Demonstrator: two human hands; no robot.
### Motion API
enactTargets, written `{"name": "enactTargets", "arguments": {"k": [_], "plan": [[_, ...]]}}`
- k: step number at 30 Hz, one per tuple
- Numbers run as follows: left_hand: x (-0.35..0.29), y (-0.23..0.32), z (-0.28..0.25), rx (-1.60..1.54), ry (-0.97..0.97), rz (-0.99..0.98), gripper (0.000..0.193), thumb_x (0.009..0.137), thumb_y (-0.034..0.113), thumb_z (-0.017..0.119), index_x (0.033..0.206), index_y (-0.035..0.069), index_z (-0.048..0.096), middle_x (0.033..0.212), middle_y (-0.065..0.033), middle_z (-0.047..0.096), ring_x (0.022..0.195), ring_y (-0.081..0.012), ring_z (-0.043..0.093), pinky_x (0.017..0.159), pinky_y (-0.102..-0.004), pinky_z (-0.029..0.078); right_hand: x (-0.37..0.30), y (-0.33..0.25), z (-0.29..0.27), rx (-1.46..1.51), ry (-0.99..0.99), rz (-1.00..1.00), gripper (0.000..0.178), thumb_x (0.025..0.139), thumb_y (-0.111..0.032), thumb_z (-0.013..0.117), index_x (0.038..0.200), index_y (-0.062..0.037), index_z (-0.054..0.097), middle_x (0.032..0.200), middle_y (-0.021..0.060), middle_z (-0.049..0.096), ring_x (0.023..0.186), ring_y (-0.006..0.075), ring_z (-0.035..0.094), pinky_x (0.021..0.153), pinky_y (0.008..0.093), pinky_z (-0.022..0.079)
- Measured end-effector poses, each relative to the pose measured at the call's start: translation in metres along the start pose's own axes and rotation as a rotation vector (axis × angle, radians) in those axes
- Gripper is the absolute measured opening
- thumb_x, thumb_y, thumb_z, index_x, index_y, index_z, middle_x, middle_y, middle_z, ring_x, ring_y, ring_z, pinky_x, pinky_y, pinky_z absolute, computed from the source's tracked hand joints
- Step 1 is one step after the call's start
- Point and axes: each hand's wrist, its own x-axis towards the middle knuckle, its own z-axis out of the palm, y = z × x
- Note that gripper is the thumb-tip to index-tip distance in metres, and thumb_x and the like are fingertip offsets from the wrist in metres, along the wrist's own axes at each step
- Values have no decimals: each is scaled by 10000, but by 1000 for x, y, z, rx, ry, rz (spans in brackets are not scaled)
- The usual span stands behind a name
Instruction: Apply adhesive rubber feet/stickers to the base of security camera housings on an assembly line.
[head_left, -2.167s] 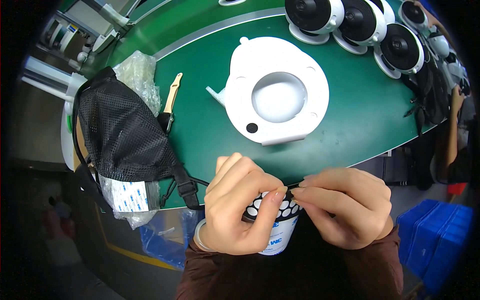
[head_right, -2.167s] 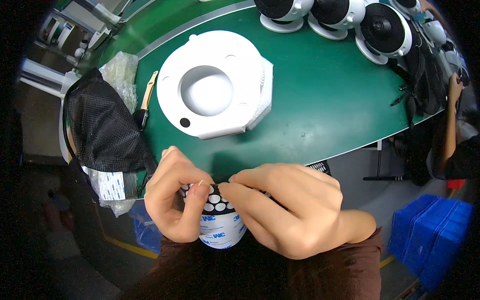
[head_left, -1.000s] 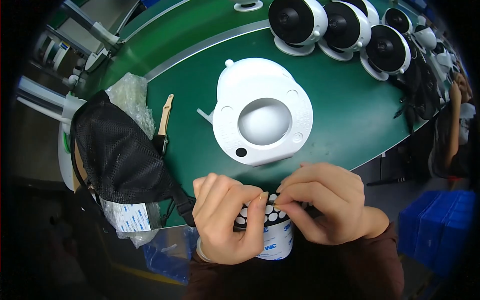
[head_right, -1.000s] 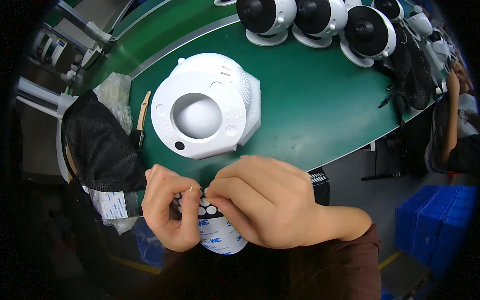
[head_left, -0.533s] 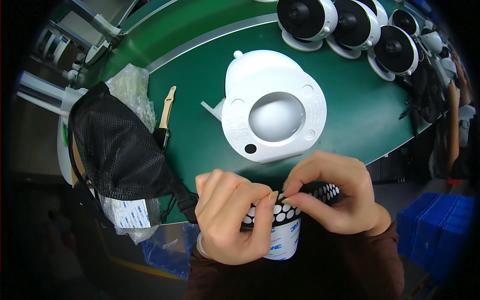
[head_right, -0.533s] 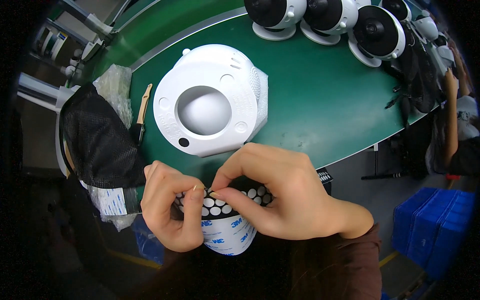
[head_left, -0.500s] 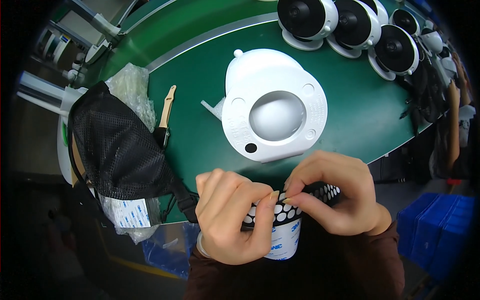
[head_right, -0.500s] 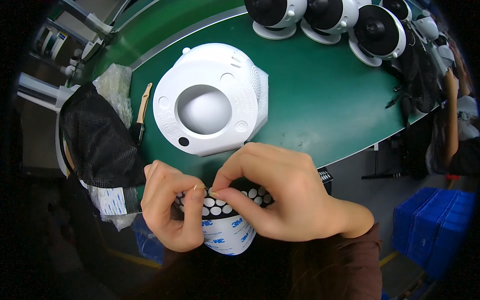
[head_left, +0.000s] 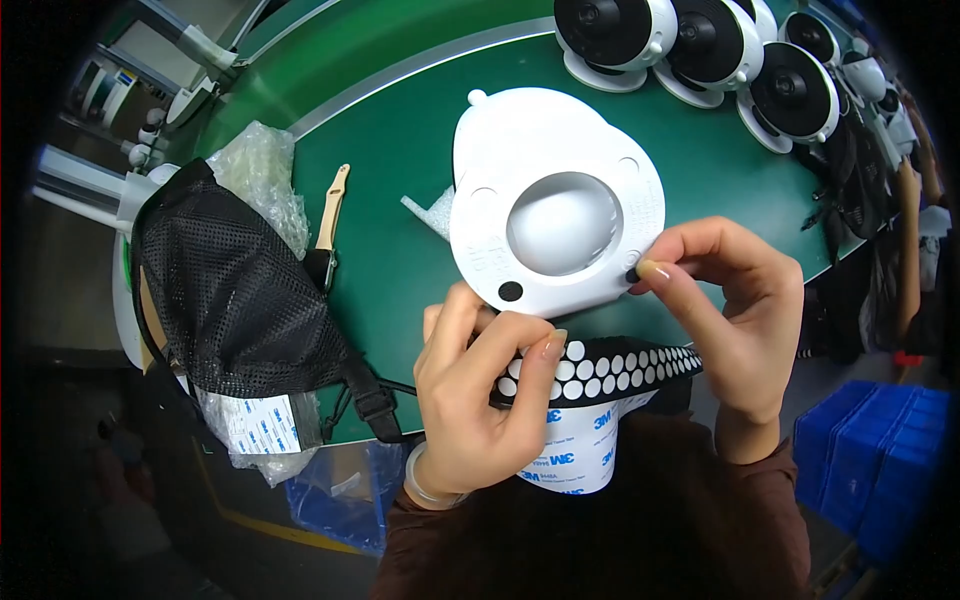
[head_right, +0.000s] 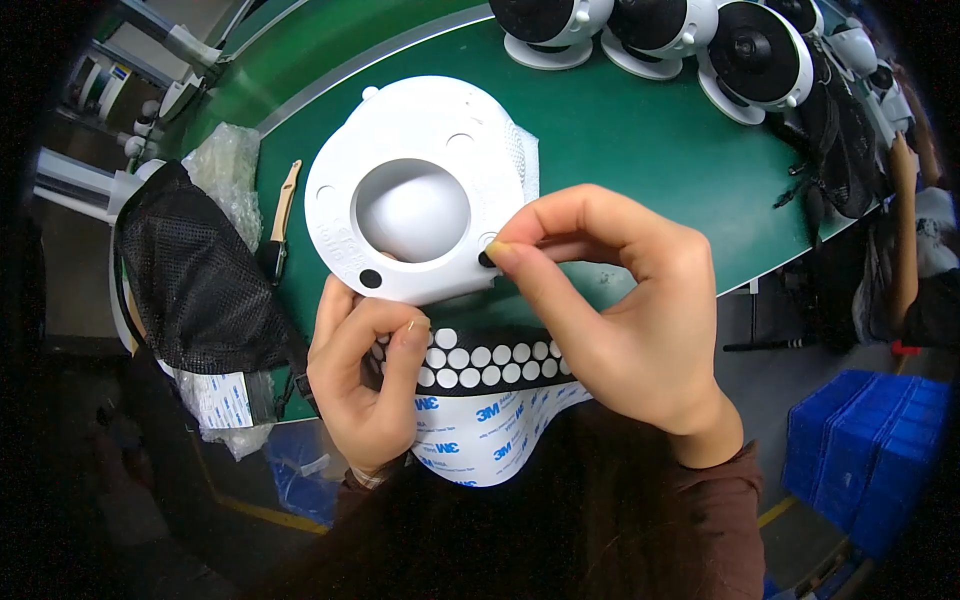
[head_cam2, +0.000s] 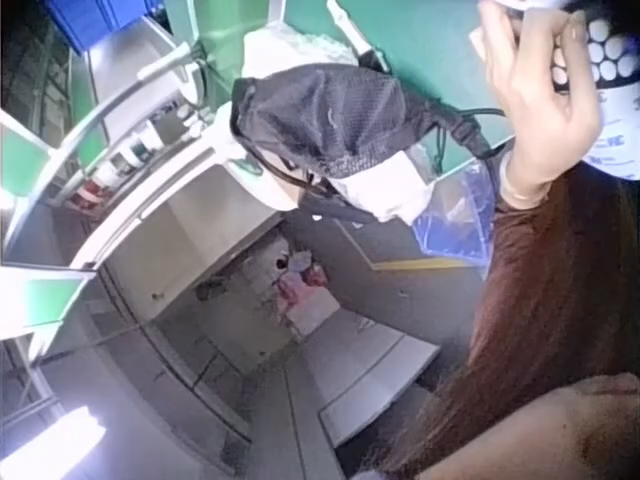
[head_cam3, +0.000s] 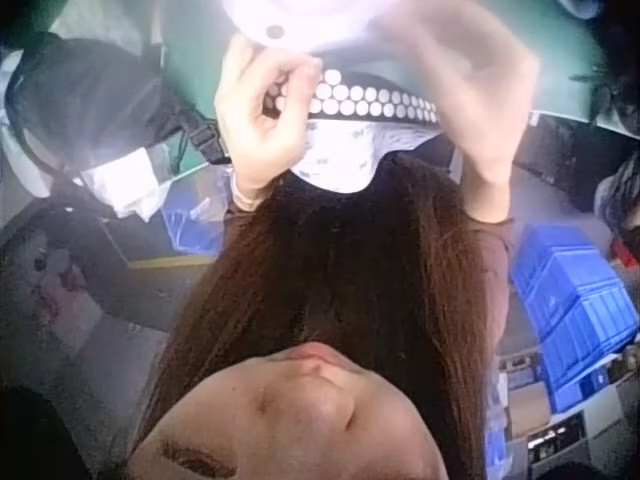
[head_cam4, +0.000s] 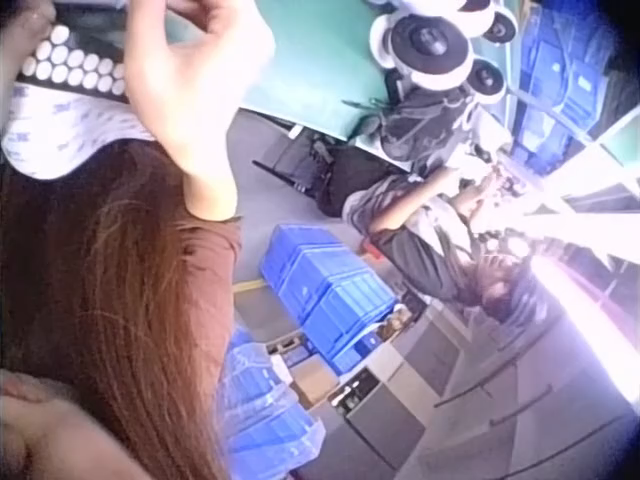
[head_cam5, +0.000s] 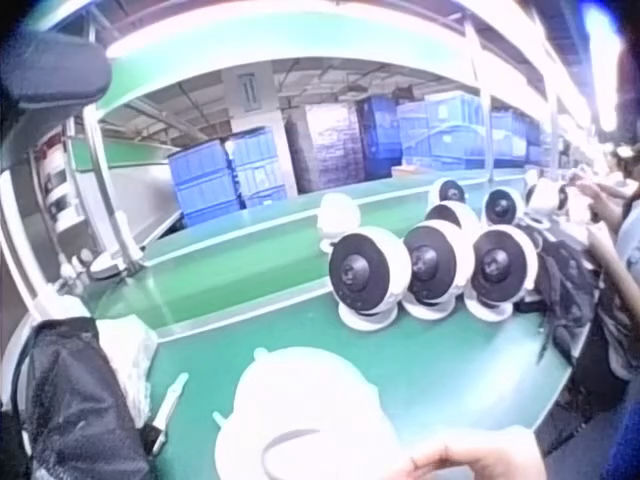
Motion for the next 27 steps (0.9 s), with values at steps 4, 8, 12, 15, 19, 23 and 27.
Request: {"name": "enactTargets", "arguments": {"k": [4, 8, 12, 15, 19, 23, 27], "plan": [[0, -2, 1, 14, 8, 39, 50, 692, 17, 640, 723, 38, 607, 749, -55, 494, 627, -169, 421, 598, -276, 317, 2, -2, 2, 14, 58, 56, 51, 759, 19, 627, 795, 45, 602, 762, 67, 627, 705, 108, 603, 681, 211, 475], [1, 0, 0, 36, -4, 33, 57, 687, 16, 643, 725, 40, 607, 752, -55, 496, 618, -166, 422, 605, -278, 316, 2, -3, 2, -54, 68, 7, 53, 758, 9, 623, 784, 49, 600, 743, 74, 621, 688, 118, 599, 670, 207, 458], [2, -2, 1, 37, -8, 51, 66, 682, 13, 648, 725, 40, 605, 754, -55, 498, 612, -167, 425, 606, -277, 316, 2, -1, 4, -98, 84, -11, 54, 757, 6, 625, 778, 50, 602, 732, 74, 621, 680, 112, 594, 666, 205, 455], [2, 1, 1, 52, -1, 43, 79, 674, 8, 655, 725, 40, 603, 761, -58, 503, 610, -168, 433, 606, -277, 317, 2, -1, 4, -128, 86, -45, 52, 755, 8, 625, 778, 50, 605, 729, 73, 622, 671, 106, 588, 655, 202, 454], [2, 0, 1, 54, 4, 52, 89, 668, 6, 662, 724, 40, 603, 786, -64, 519, 614, -170, 440, 608, -277, 324, 2, 0, 6, -140, 89, -66, 44, 753, 8, 627, 768, 43, 604, 720, 69, 620, 662, 102, 581, 636, 197, 451], [1, -1, 1, 43, 8, 62, 89, 668, 10, 664, 725, 40, 603, 813, -68, 534, 616, -172, 442, 607, -278, 330, 1, 1, 7, -189, 90, -89, 55, 749, 1, 632, 757, 37, 593, 712, 66, 615, 655, 100, 577, 634, 193, 446], [0, -2, 1, 30, 15, 63, 88, 669, 10, 662, 726, 38, 601, 820, -70, 536, 618, -173, 444, 605, -278, 330, 1, -3, 3, -86, 50, -5, 65, 746, -6, 636, 755, 36, 588, 711, 65, 612, 657, 98, 576, 639, 190, 441]]}}
